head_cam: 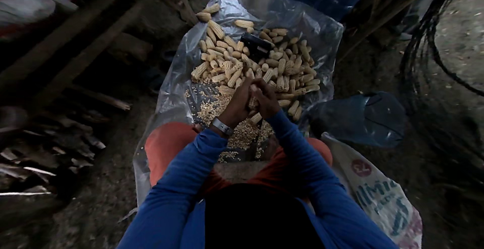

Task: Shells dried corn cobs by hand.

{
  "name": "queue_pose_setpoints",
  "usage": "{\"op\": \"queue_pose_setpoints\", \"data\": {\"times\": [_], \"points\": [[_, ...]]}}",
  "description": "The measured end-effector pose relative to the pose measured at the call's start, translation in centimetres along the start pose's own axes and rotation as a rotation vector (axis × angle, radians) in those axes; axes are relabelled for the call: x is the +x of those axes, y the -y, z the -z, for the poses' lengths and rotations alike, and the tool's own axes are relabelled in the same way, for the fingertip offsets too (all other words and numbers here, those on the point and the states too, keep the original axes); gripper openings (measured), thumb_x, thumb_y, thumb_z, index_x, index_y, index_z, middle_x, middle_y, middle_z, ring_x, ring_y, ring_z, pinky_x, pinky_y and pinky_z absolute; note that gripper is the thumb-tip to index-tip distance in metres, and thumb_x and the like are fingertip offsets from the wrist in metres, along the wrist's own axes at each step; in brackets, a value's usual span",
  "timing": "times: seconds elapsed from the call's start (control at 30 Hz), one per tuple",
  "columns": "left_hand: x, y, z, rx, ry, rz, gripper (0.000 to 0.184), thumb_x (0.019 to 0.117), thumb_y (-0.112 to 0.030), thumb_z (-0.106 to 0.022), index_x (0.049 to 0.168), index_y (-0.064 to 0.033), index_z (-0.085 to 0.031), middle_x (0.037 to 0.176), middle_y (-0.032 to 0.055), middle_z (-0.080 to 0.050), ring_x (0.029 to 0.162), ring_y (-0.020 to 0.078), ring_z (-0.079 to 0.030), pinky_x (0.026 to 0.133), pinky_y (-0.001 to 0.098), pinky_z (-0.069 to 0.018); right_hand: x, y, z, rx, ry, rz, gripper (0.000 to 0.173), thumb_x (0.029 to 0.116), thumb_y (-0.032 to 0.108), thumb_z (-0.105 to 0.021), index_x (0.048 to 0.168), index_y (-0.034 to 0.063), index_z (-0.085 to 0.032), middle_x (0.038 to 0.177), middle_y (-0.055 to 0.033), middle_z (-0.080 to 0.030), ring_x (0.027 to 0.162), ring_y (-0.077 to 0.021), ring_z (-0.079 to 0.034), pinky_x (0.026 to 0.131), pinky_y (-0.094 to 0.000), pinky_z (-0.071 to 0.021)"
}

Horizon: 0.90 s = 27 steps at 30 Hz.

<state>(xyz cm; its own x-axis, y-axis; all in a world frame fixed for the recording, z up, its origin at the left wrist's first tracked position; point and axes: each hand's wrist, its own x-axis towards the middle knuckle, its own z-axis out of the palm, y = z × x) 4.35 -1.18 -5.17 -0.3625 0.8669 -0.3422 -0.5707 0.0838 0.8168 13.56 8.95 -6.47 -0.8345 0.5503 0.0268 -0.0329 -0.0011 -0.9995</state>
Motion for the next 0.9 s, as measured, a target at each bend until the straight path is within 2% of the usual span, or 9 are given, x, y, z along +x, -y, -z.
{"op": "queue_pose_setpoints", "data": {"times": [0.1,0.23,0.33,0.47,0.6,0.73,0.77,0.83,0.9], "points": [[-0.2,0.2,0.2,-0.074,0.096,-0.007,0.074,0.1005,-0.074,-0.021,0.129,-0.0181,-0.06,0.097,0.0019,-0.068,0.079,0.012,-0.065,0.069,0.0315,-0.0564,0.1,0.2,-0.1,-0.043,-0.116,-0.021,0.029,0.1052,0.023,-0.045,0.115,0.0061,-0.066,0.091,0.0008,-0.066,0.062,-0.0033,-0.055,0.052,-0.0218,-0.0485],[0.4,-1.1,-1.6,-0.146,0.095,0.049,0.055,0.1112,-0.048,-0.017,0.124,-0.0125,-0.057,0.09,0.0031,-0.067,0.072,0.0121,-0.064,0.062,0.0293,-0.0564,0.1,1.5,-0.1,0.001,-0.245,-0.164,0.035,0.1091,0.029,-0.04,0.109,0.008,-0.068,0.075,0.0029,-0.061,0.051,-0.0035,-0.05,0.045,-0.0225,-0.0457],[0.2,-0.7,-1.3,-0.089,0.159,0.043,0.035,0.111,-0.032,-0.033,0.133,-0.0158,-0.055,0.097,0.0028,-0.068,0.075,0.0115,-0.066,0.065,0.0284,-0.0568,0.1,2.3,0.3,0.055,-0.274,-0.242,0.036,0.11,0.034,-0.041,0.106,0.0093,-0.066,0.073,0.0027,-0.06,0.053,-0.0045,-0.051,0.046,-0.0233,-0.0465],[0.6,-0.4,-1.2,-0.009,0.15,-0.013,0.037,0.1065,-0.02,-0.048,0.143,-0.0139,-0.05,0.1,0.0051,-0.067,0.075,0.0123,-0.065,0.067,0.0299,-0.0582,0.1,1.9,0.4,0.093,-0.253,-0.204,0.034,0.1108,0.032,-0.039,0.111,0.0088,-0.064,0.072,0.0047,-0.058,0.051,-0.0014,-0.048,0.046,-0.0195,-0.0439],[0.2,0.2,0.1,0.094,0.167,-0.102,0.028,0.1065,-0.025,-0.05,0.134,-0.0223,-0.057,0.086,-0.0013,-0.061,0.057,0.0055,-0.054,0.051,0.0199,-0.0477,0.2,1.4,0.6,0.222,-0.15,-0.238,0.055,0.1106,0.048,-0.019,0.107,0.0136,-0.061,0.07,0.0044,-0.058,0.051,-0.0046,-0.051,0.045,-0.0223,-0.0464],[0.8,-0.1,-1.2,-0.072,0.037,-0.095,0.015,0.1055,-0.024,-0.054,0.114,-0.0138,-0.061,0.077,-0.0004,-0.063,0.058,0.0065,-0.057,0.051,0.0224,-0.051,-0.1,1.2,0.9,0.008,0.108,0.014,0.045,0.0981,0.04,-0.06,0.128,0.006,-0.058,0.108,0.0015,-0.066,0.076,-0.0013,-0.06,0.062,-0.0205,-0.0525],[1.0,-0.3,-1.7,-0.096,-0.02,-0.076,0.02,0.108,-0.028,-0.049,0.108,-0.0115,-0.06,0.074,-0.0006,-0.062,0.058,0.0067,-0.058,0.051,0.0229,-0.0511,-0.2,1.4,0.7,-0.074,0.12,0.051,0.043,0.0983,0.03,-0.061,0.13,0.0021,-0.056,0.111,-0.0016,-0.065,0.082,-0.002,-0.061,0.069,-0.0222,-0.054],[0.8,0.0,-1.3,-0.081,-0.063,-0.02,0.047,0.1086,-0.052,-0.036,0.108,-0.0123,-0.061,0.074,-0.0009,-0.062,0.058,0.0075,-0.058,0.051,0.0245,-0.0509,-0.3,1.2,0.3,-0.204,0.071,0.054,0.034,0.1028,0.021,-0.054,0.129,-0.0017,-0.057,0.104,-0.0064,-0.065,0.073,-0.004,-0.059,0.063,-0.0245,-0.0527],[-0.1,0.3,0.3,-0.069,0.052,-0.005,0.069,0.1025,-0.071,-0.024,0.122,-0.016,-0.061,0.093,0.003,-0.067,0.078,0.0131,-0.064,0.069,0.0331,-0.0569,0.0,0.9,0.3,-0.199,0.002,-0.006,0.032,0.1074,0.021,-0.044,0.125,0.001,-0.061,0.102,-0.0059,-0.067,0.072,-0.0057,-0.059,0.064,-0.0263,-0.0528]]}}
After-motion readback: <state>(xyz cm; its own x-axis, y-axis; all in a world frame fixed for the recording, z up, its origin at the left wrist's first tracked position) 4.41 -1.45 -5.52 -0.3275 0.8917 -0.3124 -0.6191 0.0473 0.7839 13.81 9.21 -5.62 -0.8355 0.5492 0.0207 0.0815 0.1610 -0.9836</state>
